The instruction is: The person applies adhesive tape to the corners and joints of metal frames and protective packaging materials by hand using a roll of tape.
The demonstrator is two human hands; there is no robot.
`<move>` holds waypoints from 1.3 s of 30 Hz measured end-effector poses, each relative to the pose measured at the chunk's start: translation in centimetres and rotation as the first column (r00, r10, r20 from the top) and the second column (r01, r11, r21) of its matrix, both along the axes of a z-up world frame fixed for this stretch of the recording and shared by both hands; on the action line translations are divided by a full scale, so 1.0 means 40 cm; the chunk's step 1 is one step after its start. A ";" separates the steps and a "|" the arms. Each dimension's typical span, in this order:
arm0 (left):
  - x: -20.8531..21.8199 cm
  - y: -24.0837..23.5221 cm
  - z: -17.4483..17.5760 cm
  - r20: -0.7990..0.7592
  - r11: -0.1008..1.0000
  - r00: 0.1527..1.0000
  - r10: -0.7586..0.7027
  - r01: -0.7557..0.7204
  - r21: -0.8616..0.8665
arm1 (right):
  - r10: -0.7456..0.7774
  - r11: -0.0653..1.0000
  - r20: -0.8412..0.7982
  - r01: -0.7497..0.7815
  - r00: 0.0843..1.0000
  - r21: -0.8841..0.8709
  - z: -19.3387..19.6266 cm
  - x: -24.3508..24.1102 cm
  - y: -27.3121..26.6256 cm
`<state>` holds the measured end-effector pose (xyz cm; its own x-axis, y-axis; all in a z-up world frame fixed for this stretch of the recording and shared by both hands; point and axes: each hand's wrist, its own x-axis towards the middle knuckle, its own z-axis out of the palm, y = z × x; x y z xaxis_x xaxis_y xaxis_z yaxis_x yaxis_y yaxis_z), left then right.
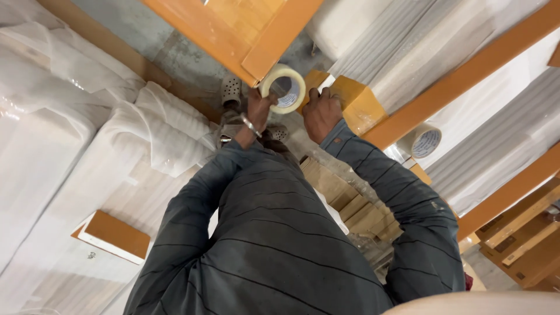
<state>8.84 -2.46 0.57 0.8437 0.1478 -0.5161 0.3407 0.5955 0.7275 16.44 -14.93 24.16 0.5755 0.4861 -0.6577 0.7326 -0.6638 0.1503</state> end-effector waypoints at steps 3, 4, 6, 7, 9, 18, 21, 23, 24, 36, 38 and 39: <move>0.015 -0.073 -0.229 0.070 0.997 0.994 -0.080 0.082 -0.018 | -0.020 1.000 -0.010 0.020 1.000 0.000 0.006 0.000 0.002; 0.063 -0.076 -0.177 0.069 0.996 0.994 -0.088 0.089 -0.018 | -0.027 1.000 -0.011 0.027 1.000 0.001 0.008 0.001 0.006; 0.156 -0.095 -0.070 -0.012 0.973 0.975 -0.221 0.220 -0.064 | -0.069 0.998 -0.029 0.069 0.997 0.010 0.015 -0.002 0.009; 0.197 -0.105 -0.046 0.000 0.970 0.972 -0.235 0.234 -0.066 | -0.083 0.997 -0.017 0.083 0.996 0.006 0.013 0.006 0.010; 0.268 -0.133 0.006 0.058 0.929 0.949 -0.309 0.288 0.233 | -0.108 0.994 -0.045 0.108 0.993 0.007 0.012 0.013 0.008; 0.526 -0.133 0.068 0.278 0.677 0.659 -0.699 0.483 0.556 | -0.189 0.972 -0.230 0.215 0.955 0.096 0.046 0.072 -0.023; 0.539 -0.183 0.040 0.212 0.677 0.695 -0.687 0.508 0.532 | -0.372 0.757 -0.404 0.525 0.836 0.390 0.112 0.157 -0.113; 0.583 -0.199 0.086 0.118 0.613 0.677 -0.726 0.560 0.557 | -0.526 0.550 -0.217 0.523 0.822 0.651 0.094 0.253 -0.244; 0.599 -0.203 0.109 0.015 0.548 0.660 -0.751 0.610 0.572 | -0.682 0.326 -0.076 0.396 0.727 0.858 0.084 0.296 -0.309; 1.059 -0.464 -0.024 0.329 0.655 0.622 -0.711 0.414 0.631 | -0.947 0.275 0.236 0.170 0.217 0.946 -0.047 0.525 -0.473; 1.105 -0.455 0.007 0.260 0.598 0.620 -0.741 0.432 0.675 | -0.958 0.244 0.206 0.189 0.201 0.951 -0.035 0.522 -0.464; 1.127 -0.438 0.018 0.181 0.539 0.629 -0.756 0.442 0.717 | -0.965 0.209 0.167 0.207 0.201 0.956 -0.033 0.520 -0.451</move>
